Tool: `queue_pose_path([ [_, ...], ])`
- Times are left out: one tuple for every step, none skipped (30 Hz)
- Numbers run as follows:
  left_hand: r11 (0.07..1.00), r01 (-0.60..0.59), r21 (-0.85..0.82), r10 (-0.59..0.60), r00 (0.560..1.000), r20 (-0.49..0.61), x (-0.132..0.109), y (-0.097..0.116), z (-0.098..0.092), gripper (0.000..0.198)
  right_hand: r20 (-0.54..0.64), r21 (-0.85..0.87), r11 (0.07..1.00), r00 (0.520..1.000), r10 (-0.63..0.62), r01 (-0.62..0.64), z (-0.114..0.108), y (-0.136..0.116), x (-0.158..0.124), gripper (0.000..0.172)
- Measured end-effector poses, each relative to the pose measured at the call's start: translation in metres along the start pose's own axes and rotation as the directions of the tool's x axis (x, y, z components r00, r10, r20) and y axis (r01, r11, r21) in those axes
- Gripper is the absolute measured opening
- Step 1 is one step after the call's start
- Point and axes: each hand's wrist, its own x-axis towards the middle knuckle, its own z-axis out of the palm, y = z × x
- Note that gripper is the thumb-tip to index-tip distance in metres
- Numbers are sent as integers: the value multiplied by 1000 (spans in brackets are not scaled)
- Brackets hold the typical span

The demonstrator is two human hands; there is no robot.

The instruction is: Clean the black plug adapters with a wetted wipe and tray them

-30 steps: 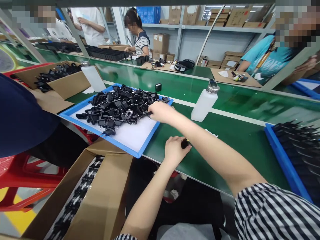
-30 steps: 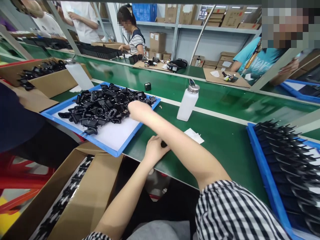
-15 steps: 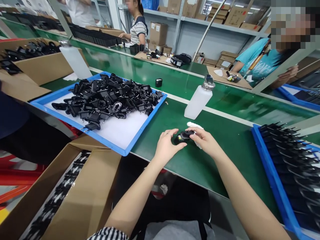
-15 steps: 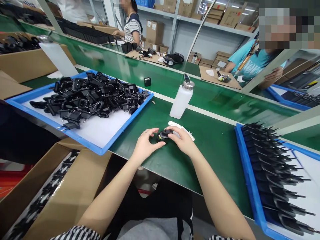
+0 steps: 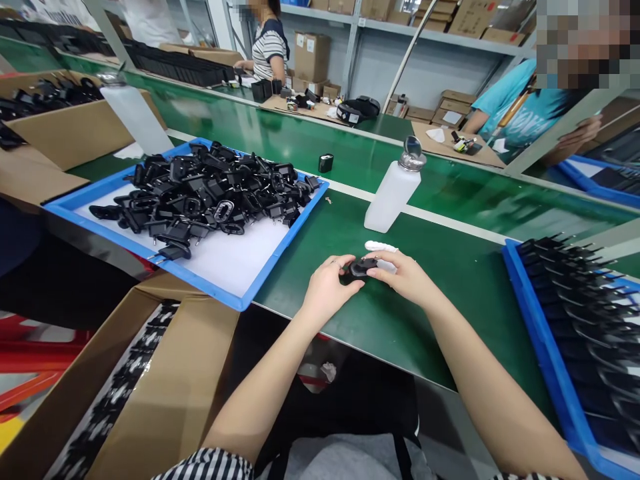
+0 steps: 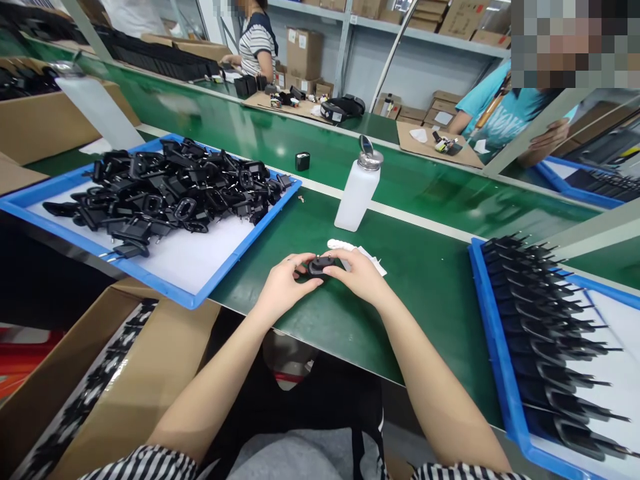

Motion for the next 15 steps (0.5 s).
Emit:
queue_pose_path([
  [1000,8,10,-8,1000,2,0,0,0,38,-37,11,1000,999,11,-11,1,0,1,19],
  [1000,19,23,-19,1000,6,0,1,1,40,-88,33,999,996,32,-29,1,1,2,18],
  [999,32,34,-33,999,14,-1,2,2,43,-146,64,996,987,63,-54,2,2,3,18],
  [998,50,39,-51,998,27,-2,3,3,46,-207,106,991,973,103,-83,3,3,3,18],
  [997,69,37,-71,996,46,-3,4,4,50,-264,153,982,953,151,-113,4,4,2,18],
  [996,89,26,-91,994,67,-5,5,6,53,-312,200,970,930,197,-139,4,4,1,18],
  [994,110,4,-110,990,91,-6,7,8,56,-352,240,958,905,237,-157,5,4,-1,19],
  [991,133,-22,-130,985,110,-7,8,10,57,-385,271,948,883,268,-170,6,2,-4,19],
  [987,155,-46,-148,982,120,-8,9,11,57,-409,283,942,866,287,-179,7,0,-7,19],
  [982,175,-65,-167,979,119,-9,10,13,56,-425,271,945,858,289,-184,8,-3,-10,19],
  [978,192,-77,-183,977,109,-9,11,14,55,-436,235,954,856,276,-188,10,-7,-13,19],
  [975,205,-79,-198,976,92,-9,12,16,54,-443,181,965,861,252,-189,12,-10,-16,18],
  [974,213,-73,-208,975,73,-9,12,17,53,-443,118,975,869,220,-187,15,-13,-19,17],
  [974,217,-64,-213,975,56,-9,13,18,52,-438,56,982,879,188,-182,17,-15,-21,15],
  [975,217,-54,-214,976,45,-9,14,18,52,-429,3,984,889,160,-175,20,-17,-22,13],
])
